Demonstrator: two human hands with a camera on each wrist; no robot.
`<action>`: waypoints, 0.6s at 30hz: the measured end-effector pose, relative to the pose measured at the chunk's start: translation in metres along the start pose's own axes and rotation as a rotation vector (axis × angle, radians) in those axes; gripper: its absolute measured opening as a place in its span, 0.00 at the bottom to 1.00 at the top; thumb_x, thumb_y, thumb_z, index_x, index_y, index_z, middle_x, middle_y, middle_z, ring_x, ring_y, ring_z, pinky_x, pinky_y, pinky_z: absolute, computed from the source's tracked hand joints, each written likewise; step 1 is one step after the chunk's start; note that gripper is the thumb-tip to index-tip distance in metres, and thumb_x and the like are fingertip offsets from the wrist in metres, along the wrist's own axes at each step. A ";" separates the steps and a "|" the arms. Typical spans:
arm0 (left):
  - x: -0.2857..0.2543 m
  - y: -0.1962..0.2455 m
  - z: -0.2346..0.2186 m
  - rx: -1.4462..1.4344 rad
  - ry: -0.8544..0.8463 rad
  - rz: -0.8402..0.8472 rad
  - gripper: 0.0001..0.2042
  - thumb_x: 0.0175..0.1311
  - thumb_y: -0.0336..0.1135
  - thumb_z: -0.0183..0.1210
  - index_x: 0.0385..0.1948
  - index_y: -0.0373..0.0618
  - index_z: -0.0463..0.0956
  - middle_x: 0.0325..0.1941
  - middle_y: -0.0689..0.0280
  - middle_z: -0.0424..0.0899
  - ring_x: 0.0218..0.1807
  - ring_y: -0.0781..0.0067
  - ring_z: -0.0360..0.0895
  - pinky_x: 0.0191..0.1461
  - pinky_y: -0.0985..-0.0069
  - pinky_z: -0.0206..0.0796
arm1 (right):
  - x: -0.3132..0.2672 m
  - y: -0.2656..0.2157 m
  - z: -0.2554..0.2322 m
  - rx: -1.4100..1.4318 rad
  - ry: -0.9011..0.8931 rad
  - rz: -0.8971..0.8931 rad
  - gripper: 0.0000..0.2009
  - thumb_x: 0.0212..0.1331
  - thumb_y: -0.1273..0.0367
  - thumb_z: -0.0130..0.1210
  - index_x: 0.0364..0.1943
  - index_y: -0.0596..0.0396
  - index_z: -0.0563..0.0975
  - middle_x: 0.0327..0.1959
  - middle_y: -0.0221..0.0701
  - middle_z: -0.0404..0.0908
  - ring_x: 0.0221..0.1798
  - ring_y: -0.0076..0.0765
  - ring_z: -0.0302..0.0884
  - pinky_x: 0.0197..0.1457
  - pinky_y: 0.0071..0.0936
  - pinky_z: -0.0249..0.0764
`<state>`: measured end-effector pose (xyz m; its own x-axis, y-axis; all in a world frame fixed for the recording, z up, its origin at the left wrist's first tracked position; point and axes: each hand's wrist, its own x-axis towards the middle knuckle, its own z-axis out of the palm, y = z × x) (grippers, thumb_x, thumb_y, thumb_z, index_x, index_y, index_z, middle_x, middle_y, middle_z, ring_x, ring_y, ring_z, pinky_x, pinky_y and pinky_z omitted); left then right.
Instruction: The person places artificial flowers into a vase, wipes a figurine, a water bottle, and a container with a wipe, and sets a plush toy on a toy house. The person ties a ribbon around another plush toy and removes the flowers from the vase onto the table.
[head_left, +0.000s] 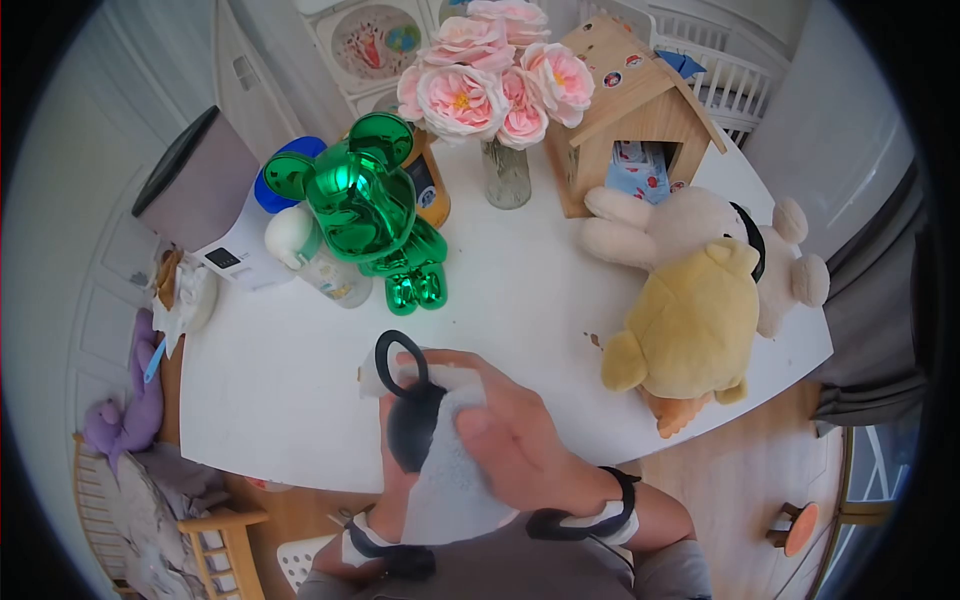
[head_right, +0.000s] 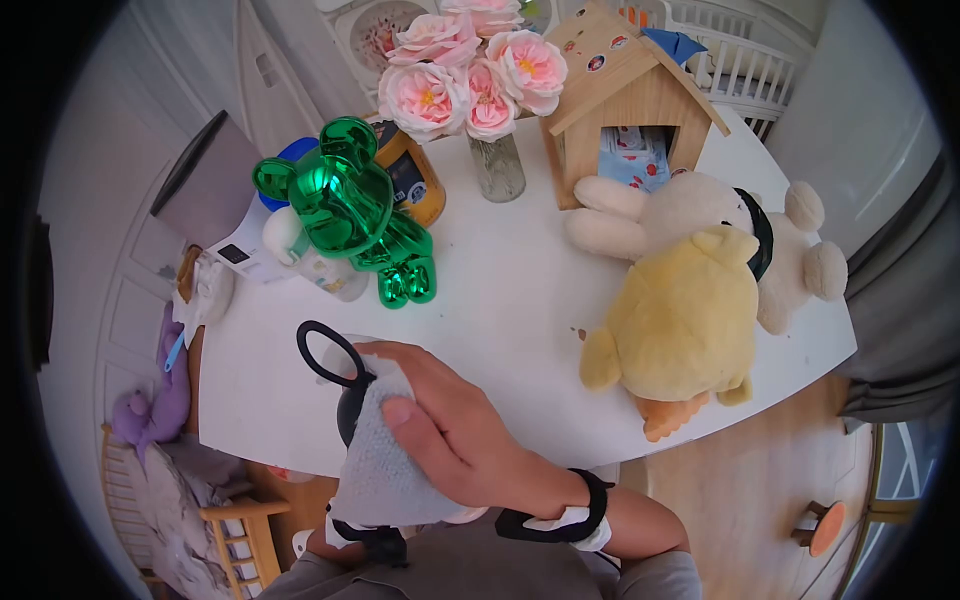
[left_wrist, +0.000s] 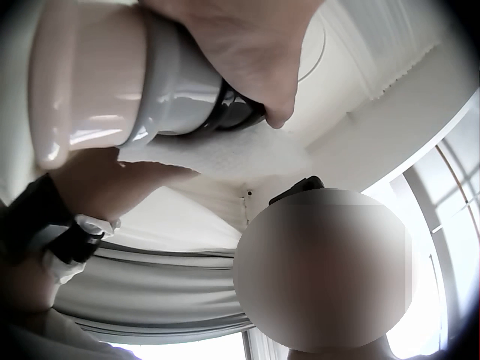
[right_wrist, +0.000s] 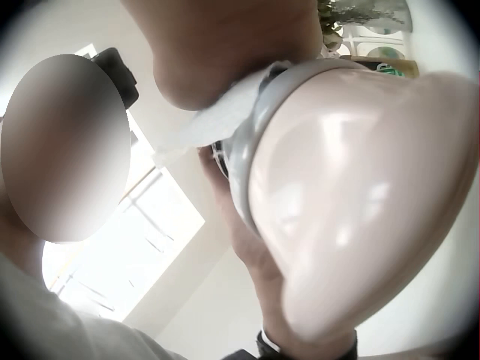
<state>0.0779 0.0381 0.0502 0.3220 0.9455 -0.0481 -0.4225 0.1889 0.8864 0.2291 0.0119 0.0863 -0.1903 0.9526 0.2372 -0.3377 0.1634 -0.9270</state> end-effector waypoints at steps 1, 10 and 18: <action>0.006 0.000 0.000 0.050 0.015 -0.010 0.34 0.61 0.51 0.66 0.61 0.45 0.57 0.59 0.63 0.68 0.61 0.72 0.68 0.62 0.70 0.65 | 0.003 0.003 -0.003 0.001 0.000 -0.003 0.21 0.73 0.66 0.42 0.65 0.62 0.64 0.68 0.47 0.65 0.69 0.53 0.65 0.73 0.43 0.57; 0.004 -0.004 0.001 0.038 0.110 0.024 0.30 0.66 0.48 0.62 0.63 0.53 0.56 0.66 0.60 0.62 0.64 0.67 0.66 0.66 0.68 0.63 | 0.010 0.009 0.007 -1.110 0.262 -0.391 0.23 0.72 0.59 0.41 0.61 0.61 0.70 0.65 0.48 0.69 0.66 0.56 0.67 0.73 0.43 0.53; -0.006 0.018 0.027 0.154 0.206 0.368 0.44 0.52 0.72 0.58 0.57 0.40 0.58 0.50 0.55 0.75 0.51 0.65 0.74 0.60 0.68 0.66 | 0.007 0.008 0.011 -0.340 0.091 -0.255 0.25 0.73 0.58 0.42 0.63 0.66 0.66 0.55 0.51 0.74 0.56 0.59 0.73 0.59 0.43 0.71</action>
<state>0.0911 0.0288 0.0789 -0.0084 0.9784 0.2067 -0.3416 -0.1971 0.9190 0.2152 0.0167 0.0835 -0.0529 0.8872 0.4583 -0.0380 0.4568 -0.8888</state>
